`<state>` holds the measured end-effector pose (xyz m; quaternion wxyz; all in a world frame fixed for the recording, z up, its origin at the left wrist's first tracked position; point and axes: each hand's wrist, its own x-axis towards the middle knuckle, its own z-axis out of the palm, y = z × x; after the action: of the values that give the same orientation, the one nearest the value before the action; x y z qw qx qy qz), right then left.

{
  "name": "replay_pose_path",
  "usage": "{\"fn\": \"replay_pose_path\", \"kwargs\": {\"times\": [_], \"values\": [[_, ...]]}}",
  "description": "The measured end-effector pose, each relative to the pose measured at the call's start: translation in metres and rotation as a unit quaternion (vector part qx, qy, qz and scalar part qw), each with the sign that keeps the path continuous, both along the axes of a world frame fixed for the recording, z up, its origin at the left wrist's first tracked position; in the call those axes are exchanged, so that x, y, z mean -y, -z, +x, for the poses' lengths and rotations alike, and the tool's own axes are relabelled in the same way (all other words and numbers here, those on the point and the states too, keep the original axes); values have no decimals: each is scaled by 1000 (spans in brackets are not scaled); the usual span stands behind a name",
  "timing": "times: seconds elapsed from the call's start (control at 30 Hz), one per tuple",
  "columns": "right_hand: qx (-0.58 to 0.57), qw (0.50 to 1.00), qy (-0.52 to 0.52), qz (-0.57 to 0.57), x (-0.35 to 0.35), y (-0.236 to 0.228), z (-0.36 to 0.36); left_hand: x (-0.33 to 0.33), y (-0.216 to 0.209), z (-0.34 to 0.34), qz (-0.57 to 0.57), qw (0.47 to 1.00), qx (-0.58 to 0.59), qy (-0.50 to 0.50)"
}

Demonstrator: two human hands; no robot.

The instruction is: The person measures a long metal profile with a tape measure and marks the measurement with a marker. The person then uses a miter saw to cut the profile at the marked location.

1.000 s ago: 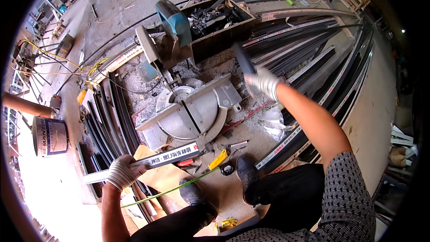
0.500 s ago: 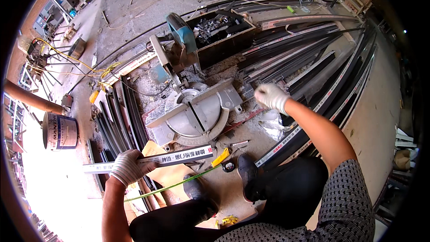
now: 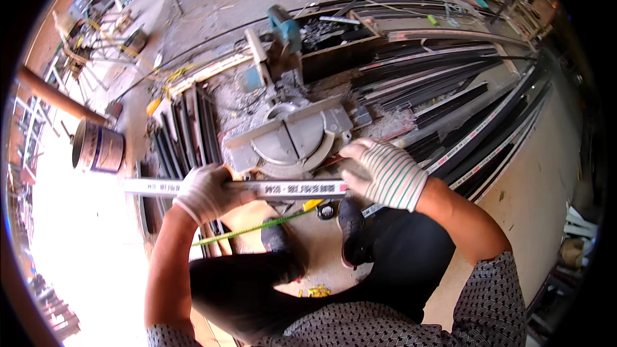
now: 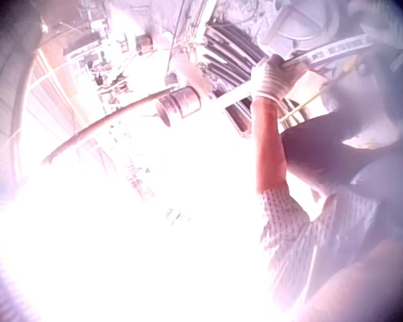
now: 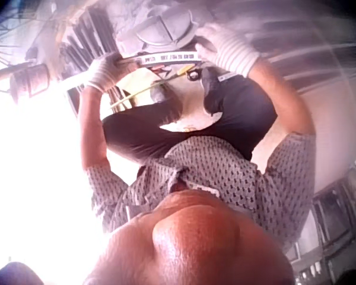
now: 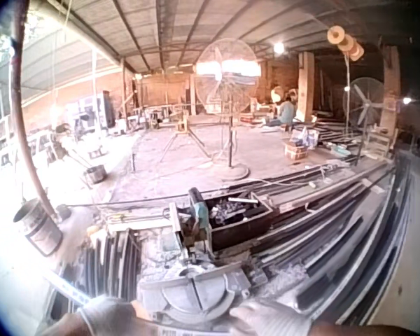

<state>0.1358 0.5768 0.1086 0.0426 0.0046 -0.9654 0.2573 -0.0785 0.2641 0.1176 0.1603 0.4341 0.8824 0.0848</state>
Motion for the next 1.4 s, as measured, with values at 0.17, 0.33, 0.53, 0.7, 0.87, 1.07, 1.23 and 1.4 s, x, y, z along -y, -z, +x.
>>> {"fn": "replay_pose_path", "kwargs": {"times": [0.17,0.33,0.53,0.7,0.87,1.07,1.23,1.4], "values": [[-37,991,-91,92,79,13,-3,-5,-11,22,-21,998,57,-17],[104,989,-49,91,110,42,-5,12,-1,30,-45,994,99,-23],[114,992,-59,-12,121,60,-4,47,7,20,213,972,-89,-52],[140,979,-49,-143,126,41,-14,71,8,-10,447,730,-418,-305],[176,936,-107,-287,131,38,-26,96,22,-23,571,660,-41,-487],[243,893,-108,-363,127,60,-29,102,16,-15,665,540,405,-320],[209,914,-139,-318,100,96,-40,87,5,-7,663,573,386,-290],[220,914,-131,-315,82,131,-45,80,-3,1,631,642,347,-265]]}}
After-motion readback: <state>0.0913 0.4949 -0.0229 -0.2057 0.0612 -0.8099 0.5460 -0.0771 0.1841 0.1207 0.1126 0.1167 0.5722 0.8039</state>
